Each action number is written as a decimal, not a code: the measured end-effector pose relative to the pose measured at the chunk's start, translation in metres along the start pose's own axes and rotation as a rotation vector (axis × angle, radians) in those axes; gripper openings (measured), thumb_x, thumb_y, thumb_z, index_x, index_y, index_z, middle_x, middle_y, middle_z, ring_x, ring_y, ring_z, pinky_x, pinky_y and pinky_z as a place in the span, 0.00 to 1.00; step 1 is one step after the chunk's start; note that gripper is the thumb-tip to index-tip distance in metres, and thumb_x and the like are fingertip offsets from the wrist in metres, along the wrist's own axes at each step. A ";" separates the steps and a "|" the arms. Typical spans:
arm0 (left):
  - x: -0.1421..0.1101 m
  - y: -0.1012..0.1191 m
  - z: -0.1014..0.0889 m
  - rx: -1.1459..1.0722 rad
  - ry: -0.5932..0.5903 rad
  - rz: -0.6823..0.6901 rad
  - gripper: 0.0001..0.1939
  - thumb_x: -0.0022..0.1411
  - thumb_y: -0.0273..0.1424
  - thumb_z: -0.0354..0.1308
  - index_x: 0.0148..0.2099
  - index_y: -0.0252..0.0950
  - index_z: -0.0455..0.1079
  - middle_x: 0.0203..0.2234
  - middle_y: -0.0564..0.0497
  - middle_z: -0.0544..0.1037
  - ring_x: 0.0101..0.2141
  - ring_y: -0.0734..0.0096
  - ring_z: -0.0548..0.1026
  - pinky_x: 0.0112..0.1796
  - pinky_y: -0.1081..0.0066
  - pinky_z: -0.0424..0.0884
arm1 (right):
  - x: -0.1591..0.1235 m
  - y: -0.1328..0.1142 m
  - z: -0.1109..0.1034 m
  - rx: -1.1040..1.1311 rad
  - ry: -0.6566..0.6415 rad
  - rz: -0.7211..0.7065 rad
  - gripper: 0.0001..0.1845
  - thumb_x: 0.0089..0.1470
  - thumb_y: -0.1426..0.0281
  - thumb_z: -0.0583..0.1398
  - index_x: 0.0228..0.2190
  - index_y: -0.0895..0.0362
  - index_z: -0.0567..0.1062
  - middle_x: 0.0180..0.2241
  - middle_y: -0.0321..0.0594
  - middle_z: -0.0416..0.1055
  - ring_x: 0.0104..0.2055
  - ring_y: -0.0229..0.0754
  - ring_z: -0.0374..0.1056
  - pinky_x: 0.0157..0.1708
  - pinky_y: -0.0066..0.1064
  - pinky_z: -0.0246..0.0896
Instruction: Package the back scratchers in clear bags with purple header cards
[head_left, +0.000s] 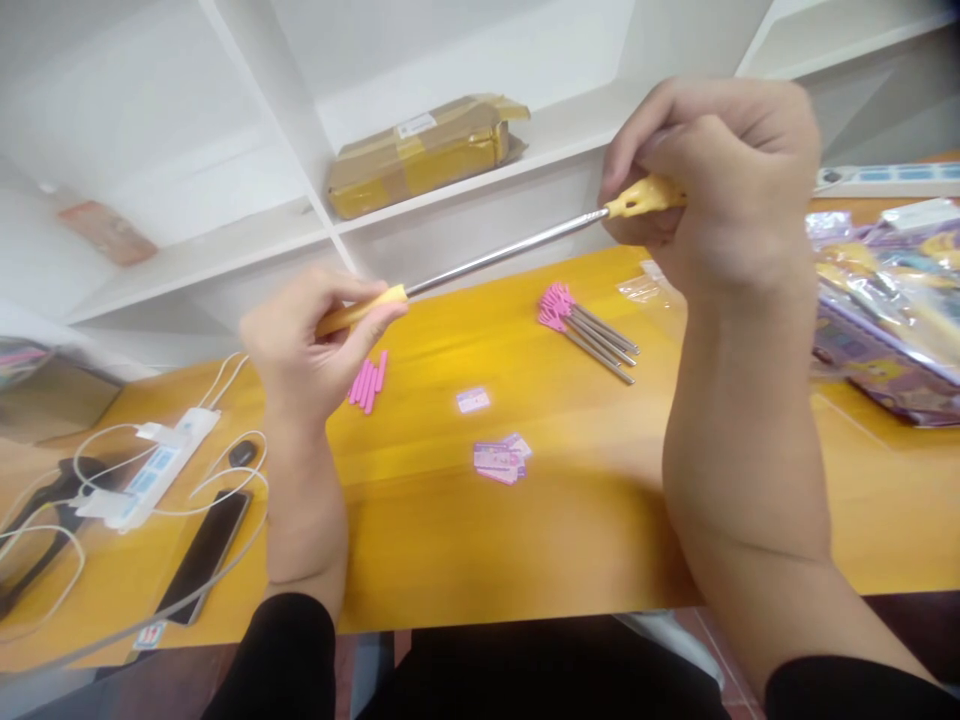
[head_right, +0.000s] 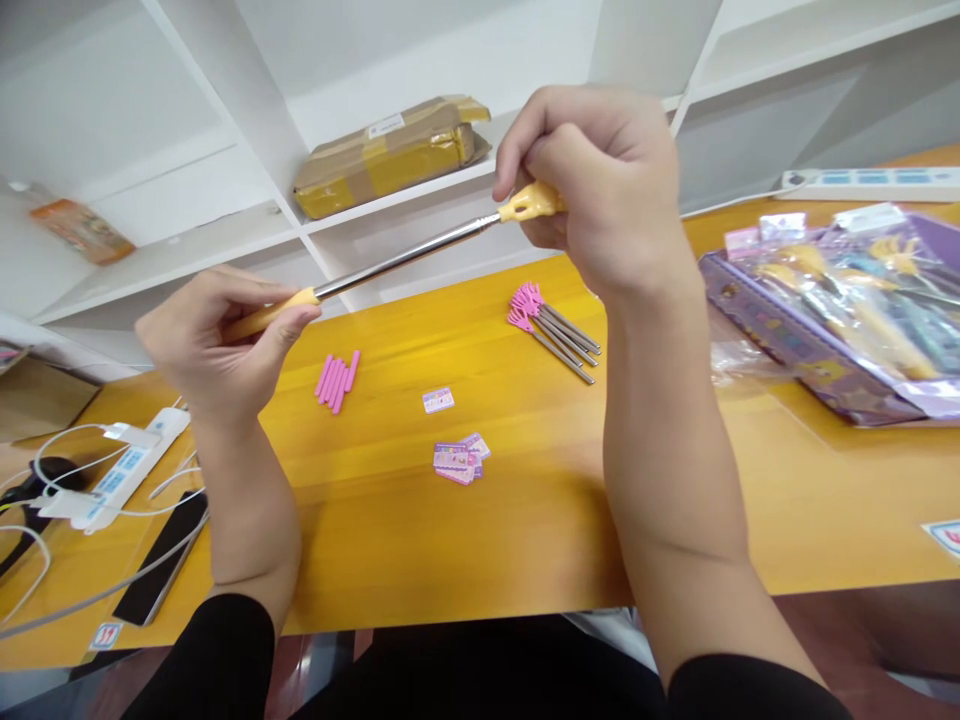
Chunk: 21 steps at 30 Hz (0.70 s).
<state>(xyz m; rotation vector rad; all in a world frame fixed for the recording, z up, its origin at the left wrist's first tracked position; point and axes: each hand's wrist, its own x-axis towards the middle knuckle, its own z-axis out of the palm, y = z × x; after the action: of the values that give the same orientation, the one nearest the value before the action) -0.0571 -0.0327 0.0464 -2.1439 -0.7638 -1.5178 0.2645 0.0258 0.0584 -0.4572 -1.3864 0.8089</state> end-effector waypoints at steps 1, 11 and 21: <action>0.000 -0.001 0.001 -0.006 0.011 0.008 0.09 0.65 0.37 0.80 0.43 0.46 0.83 0.31 0.57 0.86 0.26 0.74 0.77 0.25 0.65 0.66 | 0.000 0.000 -0.001 0.000 0.006 -0.009 0.07 0.40 0.74 0.61 0.22 0.58 0.81 0.17 0.38 0.58 0.16 0.29 0.44 0.16 0.30 0.26; -0.001 0.009 0.003 -0.003 -0.031 -0.007 0.08 0.70 0.39 0.77 0.44 0.46 0.82 0.31 0.55 0.85 0.27 0.73 0.76 0.25 0.63 0.63 | -0.002 -0.002 -0.002 -0.093 -0.020 -0.010 0.09 0.42 0.73 0.59 0.22 0.57 0.81 0.16 0.36 0.53 0.16 0.29 0.43 0.17 0.32 0.28; -0.001 0.011 0.008 -0.010 -0.047 0.011 0.07 0.71 0.37 0.76 0.44 0.45 0.81 0.33 0.56 0.86 0.29 0.72 0.79 0.27 0.64 0.69 | -0.006 -0.001 0.007 -0.223 -0.054 0.022 0.09 0.44 0.71 0.58 0.24 0.55 0.80 0.18 0.36 0.53 0.19 0.30 0.45 0.19 0.31 0.33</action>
<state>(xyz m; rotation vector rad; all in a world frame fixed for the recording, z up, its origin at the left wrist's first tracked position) -0.0439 -0.0366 0.0428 -2.1947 -0.7604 -1.4737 0.2582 0.0195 0.0557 -0.6280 -1.5318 0.6911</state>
